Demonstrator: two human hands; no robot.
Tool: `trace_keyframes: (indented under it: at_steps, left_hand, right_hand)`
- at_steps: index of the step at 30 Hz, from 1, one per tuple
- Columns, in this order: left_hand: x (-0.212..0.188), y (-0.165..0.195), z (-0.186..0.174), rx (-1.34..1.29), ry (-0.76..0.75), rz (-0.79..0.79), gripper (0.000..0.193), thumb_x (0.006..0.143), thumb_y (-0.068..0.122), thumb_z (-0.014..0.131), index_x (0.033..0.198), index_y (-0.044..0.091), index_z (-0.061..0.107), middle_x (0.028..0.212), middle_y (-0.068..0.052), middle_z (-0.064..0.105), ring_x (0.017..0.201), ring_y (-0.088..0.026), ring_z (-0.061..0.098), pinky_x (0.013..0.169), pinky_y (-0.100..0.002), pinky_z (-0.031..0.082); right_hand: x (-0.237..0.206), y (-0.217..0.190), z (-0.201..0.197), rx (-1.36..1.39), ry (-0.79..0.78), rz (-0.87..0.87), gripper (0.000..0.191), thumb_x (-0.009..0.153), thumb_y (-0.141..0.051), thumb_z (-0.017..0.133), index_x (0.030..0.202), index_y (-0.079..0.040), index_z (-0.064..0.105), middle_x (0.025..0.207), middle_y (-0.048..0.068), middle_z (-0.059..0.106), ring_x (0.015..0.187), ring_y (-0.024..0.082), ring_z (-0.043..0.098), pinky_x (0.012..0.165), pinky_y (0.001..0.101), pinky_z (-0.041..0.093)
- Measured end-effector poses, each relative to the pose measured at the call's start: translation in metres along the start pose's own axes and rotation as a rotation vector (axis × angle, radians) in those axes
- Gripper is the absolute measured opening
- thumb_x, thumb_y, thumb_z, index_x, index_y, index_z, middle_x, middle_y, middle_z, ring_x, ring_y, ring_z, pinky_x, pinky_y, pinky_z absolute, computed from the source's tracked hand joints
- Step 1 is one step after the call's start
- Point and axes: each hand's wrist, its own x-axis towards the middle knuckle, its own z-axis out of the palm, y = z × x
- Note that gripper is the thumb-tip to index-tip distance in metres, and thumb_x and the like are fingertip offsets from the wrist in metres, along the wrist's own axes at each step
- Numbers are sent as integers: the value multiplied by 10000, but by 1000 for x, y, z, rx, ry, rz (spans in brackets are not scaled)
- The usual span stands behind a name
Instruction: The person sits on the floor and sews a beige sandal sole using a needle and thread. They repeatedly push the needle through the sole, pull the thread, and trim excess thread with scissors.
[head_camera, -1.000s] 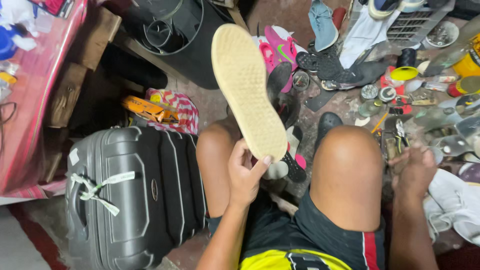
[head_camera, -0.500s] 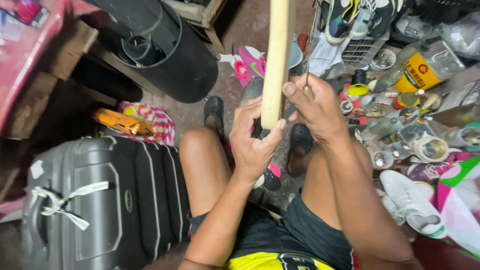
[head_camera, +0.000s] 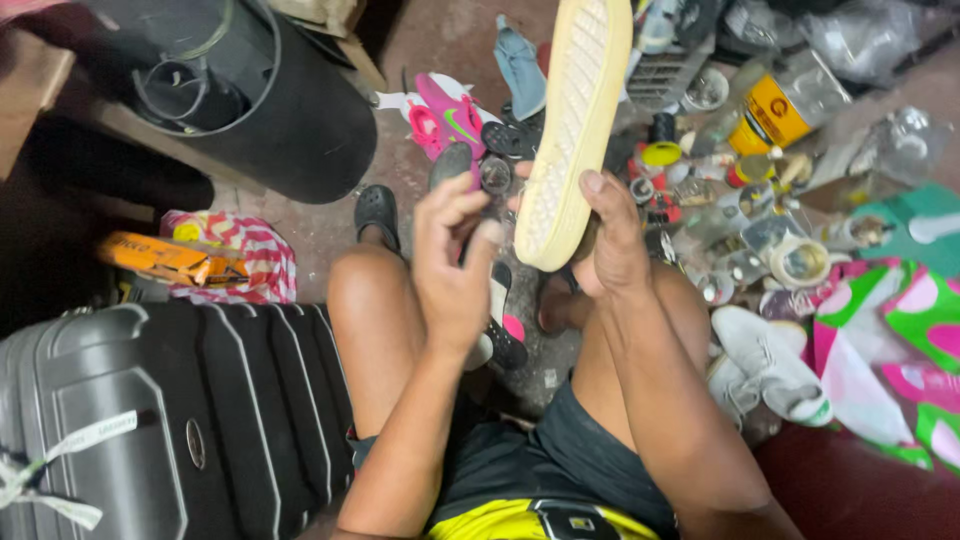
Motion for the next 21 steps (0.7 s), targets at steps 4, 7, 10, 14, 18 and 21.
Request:
trace_keyframes:
  at_steps: [4, 7, 10, 14, 18, 21]
  left_hand:
    - [17, -18, -6, -302, -18, -457, 230, 1056, 205, 669, 1177, 10, 662, 831, -45, 612, 670, -92, 489, 598, -236, 363]
    - [26, -22, -5, -307, -205, -529, 313, 1064, 315, 547, 1149, 34, 654, 848, 0, 641, 707, -65, 561, 662, -213, 452]
    - [33, -17, -2, -366, -387, -687, 388, 1067, 367, 436, 1129, 32, 622, 944, -4, 670, 781, -62, 598, 711, -227, 517]
    - [45, -13, 3, -550, -430, -585, 265, 1044, 188, 579, 1245, 17, 558, 1102, -13, 642, 979, -63, 602, 864, -238, 506]
    - [46, -17, -3, -411, -247, -352, 324, 1111, 156, 516, 1377, -26, 549, 1093, -36, 655, 971, -75, 590, 887, -249, 500]
    - [47, -22, -17, -144, -93, -205, 309, 1114, 151, 496, 1376, -8, 533, 1014, -48, 668, 921, -69, 611, 852, -253, 521]
  right_hand:
    - [1, -5, 0, 241, -74, -17, 848, 913, -496, 709, 1522, 22, 426, 1334, 271, 628, 1073, 368, 704, 947, 472, 584]
    - [1, -10, 0, 261, -187, -32, 872, 883, -487, 730, 1528, 8, 414, 1378, 279, 603, 1138, 370, 689, 984, 489, 581]
    - [1, -15, 2, 135, -182, -37, 894, 873, -441, 752, 1511, 87, 414, 1439, 271, 568, 1244, 339, 649, 1069, 470, 548]
    - [6, -13, 8, -107, -219, -136, 867, 888, -398, 751, 1495, 114, 402, 1442, 261, 570, 1278, 317, 631, 1144, 435, 512]
    - [20, 2, 21, -91, -56, -97, 802, 927, -343, 722, 1505, 110, 400, 1398, 217, 590, 1276, 288, 623, 1133, 408, 502]
    - [34, 18, 37, -136, -47, -92, 776, 986, -324, 741, 1543, 78, 379, 1438, 166, 580, 1312, 240, 593, 1141, 376, 472]
